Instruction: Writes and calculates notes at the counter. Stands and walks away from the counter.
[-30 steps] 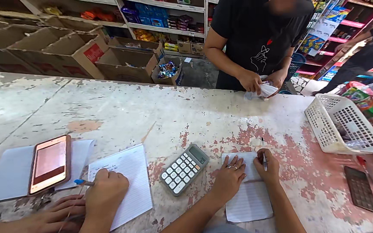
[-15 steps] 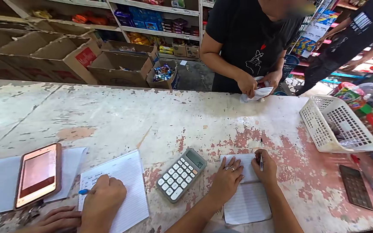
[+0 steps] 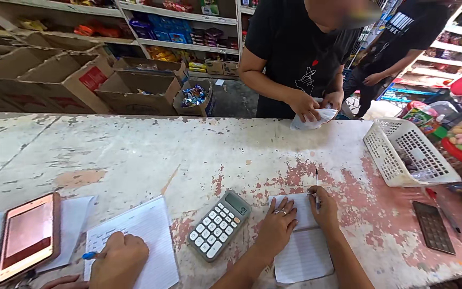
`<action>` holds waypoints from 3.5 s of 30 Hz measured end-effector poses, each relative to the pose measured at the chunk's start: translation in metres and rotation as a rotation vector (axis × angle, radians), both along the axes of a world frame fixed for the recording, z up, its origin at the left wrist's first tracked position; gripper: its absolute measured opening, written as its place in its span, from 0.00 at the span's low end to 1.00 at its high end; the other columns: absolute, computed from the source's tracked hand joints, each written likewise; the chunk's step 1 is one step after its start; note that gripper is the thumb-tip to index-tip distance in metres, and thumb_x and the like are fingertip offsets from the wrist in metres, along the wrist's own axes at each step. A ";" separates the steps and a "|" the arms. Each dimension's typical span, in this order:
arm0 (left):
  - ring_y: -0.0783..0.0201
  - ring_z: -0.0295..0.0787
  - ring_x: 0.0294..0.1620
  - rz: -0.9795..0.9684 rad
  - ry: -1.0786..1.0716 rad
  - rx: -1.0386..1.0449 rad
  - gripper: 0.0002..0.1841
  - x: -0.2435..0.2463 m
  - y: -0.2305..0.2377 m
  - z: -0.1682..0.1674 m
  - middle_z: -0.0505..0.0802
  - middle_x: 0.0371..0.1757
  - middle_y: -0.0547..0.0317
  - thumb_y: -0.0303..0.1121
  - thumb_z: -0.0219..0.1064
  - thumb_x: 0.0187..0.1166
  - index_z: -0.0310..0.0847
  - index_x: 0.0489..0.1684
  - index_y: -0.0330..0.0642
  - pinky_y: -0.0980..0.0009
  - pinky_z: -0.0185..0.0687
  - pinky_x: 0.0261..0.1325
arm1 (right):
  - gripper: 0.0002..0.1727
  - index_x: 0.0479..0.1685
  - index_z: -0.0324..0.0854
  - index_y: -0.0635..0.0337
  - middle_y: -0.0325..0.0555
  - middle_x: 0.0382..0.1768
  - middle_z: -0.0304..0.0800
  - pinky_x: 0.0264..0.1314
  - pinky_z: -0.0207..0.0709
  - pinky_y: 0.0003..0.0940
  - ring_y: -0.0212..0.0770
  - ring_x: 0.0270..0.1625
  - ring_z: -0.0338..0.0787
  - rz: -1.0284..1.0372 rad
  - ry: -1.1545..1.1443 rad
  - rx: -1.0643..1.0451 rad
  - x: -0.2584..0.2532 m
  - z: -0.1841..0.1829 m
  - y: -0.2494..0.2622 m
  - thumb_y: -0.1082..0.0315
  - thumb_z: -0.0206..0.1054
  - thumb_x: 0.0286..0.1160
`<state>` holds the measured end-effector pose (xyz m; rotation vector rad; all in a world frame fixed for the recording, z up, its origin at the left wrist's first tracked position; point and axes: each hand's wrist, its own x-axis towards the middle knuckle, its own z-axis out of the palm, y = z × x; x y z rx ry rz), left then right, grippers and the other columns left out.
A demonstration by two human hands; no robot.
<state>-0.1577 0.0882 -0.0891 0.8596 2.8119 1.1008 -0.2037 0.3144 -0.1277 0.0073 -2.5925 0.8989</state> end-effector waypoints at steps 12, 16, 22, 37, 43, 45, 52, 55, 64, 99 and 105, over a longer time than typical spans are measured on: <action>0.57 0.65 0.90 -0.005 -0.010 -0.025 0.20 -0.002 -0.001 0.000 0.80 0.83 0.59 0.41 0.60 0.88 0.85 0.73 0.46 0.44 0.43 0.94 | 0.10 0.53 0.88 0.46 0.29 0.45 0.92 0.45 0.85 0.23 0.24 0.44 0.89 0.023 0.005 -0.061 -0.002 -0.004 0.004 0.60 0.66 0.80; 0.58 0.64 0.91 -0.003 -0.025 -0.019 0.21 -0.005 -0.001 0.000 0.80 0.83 0.60 0.42 0.60 0.88 0.85 0.73 0.46 0.44 0.41 0.95 | 0.10 0.52 0.89 0.47 0.30 0.43 0.92 0.46 0.85 0.23 0.24 0.43 0.89 0.013 0.017 -0.062 -0.004 -0.002 0.001 0.62 0.65 0.80; 0.57 0.61 0.92 -0.023 -0.115 -0.052 0.21 -0.008 -0.004 0.006 0.79 0.85 0.60 0.42 0.60 0.87 0.84 0.74 0.46 0.45 0.36 0.96 | 0.14 0.58 0.88 0.46 0.33 0.52 0.93 0.59 0.86 0.34 0.33 0.54 0.91 -0.003 0.010 0.022 0.000 -0.003 -0.002 0.59 0.67 0.78; 0.63 0.63 0.91 -0.023 -0.078 -0.065 0.30 -0.012 -0.001 -0.016 0.80 0.84 0.68 0.57 0.71 0.75 0.84 0.75 0.57 0.47 0.39 0.95 | 0.41 0.81 0.77 0.41 0.40 0.88 0.68 0.87 0.21 0.79 0.58 0.96 0.46 -0.044 -0.473 0.097 0.096 0.069 -0.021 0.32 0.69 0.68; 0.57 0.43 0.97 -0.083 -0.195 -0.126 0.38 -0.020 -0.013 -0.022 0.62 0.94 0.63 0.57 0.77 0.69 0.74 0.84 0.60 0.45 0.28 0.96 | 0.40 0.80 0.76 0.54 0.61 0.84 0.70 0.88 0.48 0.70 0.64 0.90 0.61 -0.071 -0.494 0.036 0.097 0.077 0.002 0.43 0.75 0.69; 0.50 0.36 0.98 -0.058 -0.259 -0.168 0.46 -0.021 -0.023 -0.010 0.54 0.97 0.55 0.52 0.82 0.64 0.68 0.89 0.59 0.44 0.26 0.96 | 0.41 0.79 0.76 0.61 0.65 0.82 0.71 0.88 0.58 0.63 0.65 0.87 0.66 -0.070 -0.448 0.005 0.100 0.075 0.024 0.46 0.78 0.67; 0.46 0.39 0.97 -0.065 -0.409 -0.333 0.52 -0.023 -0.039 0.045 0.49 0.97 0.48 0.39 0.84 0.64 0.56 0.94 0.53 0.46 0.36 0.95 | 0.38 0.85 0.69 0.46 0.58 0.89 0.61 0.83 0.46 0.83 0.70 0.91 0.56 -0.500 -0.070 0.158 0.135 -0.043 0.131 0.46 0.69 0.73; 0.43 0.40 0.97 -0.093 -0.417 -0.347 0.51 -0.023 -0.038 0.064 0.50 0.97 0.45 0.35 0.84 0.64 0.56 0.94 0.49 0.46 0.40 0.94 | 0.36 0.86 0.65 0.55 0.49 0.86 0.67 0.84 0.70 0.44 0.44 0.86 0.70 -0.556 0.218 -0.119 0.146 -0.024 0.128 0.47 0.65 0.82; 0.44 0.66 0.88 -0.010 -0.392 -0.216 0.51 -0.019 -0.042 0.078 0.64 0.92 0.45 0.31 0.84 0.63 0.57 0.92 0.43 0.49 0.65 0.86 | 0.24 0.81 0.67 0.61 0.52 0.80 0.75 0.79 0.79 0.47 0.49 0.82 0.77 -0.157 0.288 -0.548 0.139 -0.041 0.057 0.60 0.48 0.93; 0.51 0.85 0.72 0.127 -0.244 -0.047 0.25 -0.056 0.039 0.070 0.87 0.72 0.50 0.45 0.77 0.73 0.85 0.68 0.46 0.48 0.78 0.75 | 0.44 0.74 0.69 0.55 0.42 0.69 0.85 0.55 0.93 0.44 0.44 0.61 0.92 -0.106 0.243 -0.631 0.108 -0.012 0.071 0.69 0.86 0.49; 0.46 0.86 0.67 0.049 -0.383 -0.191 0.51 -0.066 0.052 0.074 0.88 0.69 0.44 0.44 0.83 0.65 0.56 0.92 0.45 0.45 0.80 0.73 | 0.44 0.75 0.68 0.52 0.36 0.72 0.83 0.52 0.91 0.41 0.39 0.61 0.90 -0.035 0.092 -0.610 0.079 -0.002 0.084 0.72 0.81 0.48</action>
